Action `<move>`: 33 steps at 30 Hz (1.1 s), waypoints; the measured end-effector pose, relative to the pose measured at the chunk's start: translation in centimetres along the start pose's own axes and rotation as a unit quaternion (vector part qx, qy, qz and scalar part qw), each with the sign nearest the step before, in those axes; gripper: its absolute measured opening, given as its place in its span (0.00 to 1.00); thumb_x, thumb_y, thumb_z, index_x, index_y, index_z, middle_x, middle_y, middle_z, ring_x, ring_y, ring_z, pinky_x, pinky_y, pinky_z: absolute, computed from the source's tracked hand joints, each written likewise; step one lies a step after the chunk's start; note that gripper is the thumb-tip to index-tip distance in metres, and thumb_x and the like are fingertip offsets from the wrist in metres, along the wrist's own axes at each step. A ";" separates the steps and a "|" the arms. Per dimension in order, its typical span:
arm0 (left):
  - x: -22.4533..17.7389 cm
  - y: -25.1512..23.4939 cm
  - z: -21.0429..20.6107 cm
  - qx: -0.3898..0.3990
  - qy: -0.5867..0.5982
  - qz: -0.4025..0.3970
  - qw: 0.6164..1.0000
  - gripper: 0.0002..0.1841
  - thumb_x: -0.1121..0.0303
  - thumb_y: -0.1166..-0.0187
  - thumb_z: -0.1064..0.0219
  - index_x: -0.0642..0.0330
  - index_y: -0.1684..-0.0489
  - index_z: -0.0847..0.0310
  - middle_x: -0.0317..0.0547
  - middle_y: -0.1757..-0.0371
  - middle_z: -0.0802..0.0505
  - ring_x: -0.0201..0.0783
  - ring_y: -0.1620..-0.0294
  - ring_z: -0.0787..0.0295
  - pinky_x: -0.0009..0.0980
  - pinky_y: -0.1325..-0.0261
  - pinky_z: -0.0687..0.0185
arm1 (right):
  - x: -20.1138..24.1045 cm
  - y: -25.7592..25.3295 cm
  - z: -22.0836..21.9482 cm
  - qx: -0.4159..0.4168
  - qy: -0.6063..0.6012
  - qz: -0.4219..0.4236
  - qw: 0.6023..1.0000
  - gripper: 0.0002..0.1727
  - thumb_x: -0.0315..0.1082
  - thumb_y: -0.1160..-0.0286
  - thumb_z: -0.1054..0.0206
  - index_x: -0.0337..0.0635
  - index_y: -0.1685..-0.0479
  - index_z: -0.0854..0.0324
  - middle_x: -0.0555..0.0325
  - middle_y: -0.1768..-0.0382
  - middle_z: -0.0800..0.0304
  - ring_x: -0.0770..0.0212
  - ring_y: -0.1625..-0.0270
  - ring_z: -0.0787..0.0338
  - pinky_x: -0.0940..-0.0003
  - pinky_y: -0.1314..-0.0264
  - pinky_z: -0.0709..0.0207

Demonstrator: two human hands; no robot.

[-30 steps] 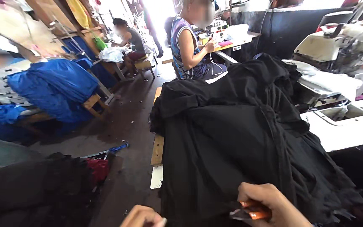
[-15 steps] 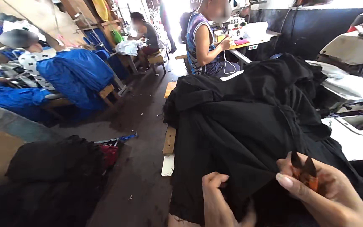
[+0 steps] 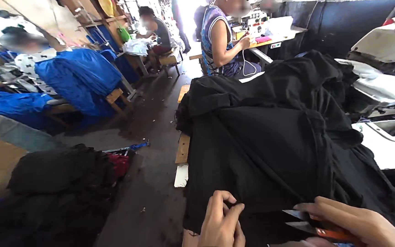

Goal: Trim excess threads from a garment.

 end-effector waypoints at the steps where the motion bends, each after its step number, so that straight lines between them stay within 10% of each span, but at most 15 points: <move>1: -0.4 0.0 0.1 0.016 0.011 0.019 1.000 0.13 0.79 0.30 0.31 0.69 0.50 0.07 0.64 0.42 0.14 0.44 0.55 0.13 0.28 0.53 0.15 | 0.2 -0.3 0.1 -0.012 -0.051 0.014 0.999 0.21 0.42 0.22 0.27 0.28 0.46 0.12 0.38 0.65 0.11 0.53 0.68 0.15 0.61 0.67 0.23; 8: -1.7 -0.5 -1.4 -0.038 -0.040 0.083 0.995 0.19 0.57 0.29 0.22 0.64 0.53 0.11 0.60 0.42 0.13 0.45 0.60 0.10 0.34 0.63 0.13 | 0.2 -3.0 -4.1 -0.123 -0.234 0.019 0.964 0.19 0.42 0.13 0.38 0.30 0.59 0.16 0.58 0.73 0.17 0.82 0.71 0.24 0.87 0.70 0.32; 14: -0.9 -0.4 -2.4 -0.082 -0.019 0.091 0.992 0.03 0.71 0.28 0.27 0.59 0.64 0.07 0.53 0.45 0.12 0.38 0.63 0.11 0.31 0.66 0.14 | -0.9 -2.5 -6.5 -0.135 -0.034 -0.008 0.990 0.21 0.47 0.18 0.33 0.34 0.62 0.15 0.49 0.75 0.16 0.62 0.78 0.22 0.67 0.78 0.32; 21: 0.7 0.2 -1.0 -0.072 0.229 0.126 0.963 0.06 0.77 0.20 0.35 0.73 0.61 0.15 0.55 0.43 0.13 0.29 0.47 0.11 0.22 0.49 0.10 | -0.8 -2.2 -6.1 -0.120 0.044 0.019 0.992 0.19 0.46 0.21 0.31 0.36 0.66 0.13 0.48 0.74 0.13 0.57 0.78 0.19 0.64 0.80 0.30; 33: -0.5 1.5 -1.4 -0.111 0.198 0.092 0.970 0.06 0.76 0.27 0.27 0.71 0.70 0.11 0.59 0.42 0.18 0.27 0.49 0.12 0.18 0.47 0.12 | -0.3 -2.5 -6.4 -0.136 0.042 0.053 0.988 0.18 0.46 0.22 0.30 0.37 0.67 0.14 0.50 0.77 0.16 0.59 0.80 0.21 0.67 0.81 0.34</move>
Point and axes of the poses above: each hand's wrist, its own y-axis away from the middle knuckle, its own z-axis out of the back of the hand, x = y × z, the point moved 4 cm from there along -y, towards the middle knuckle
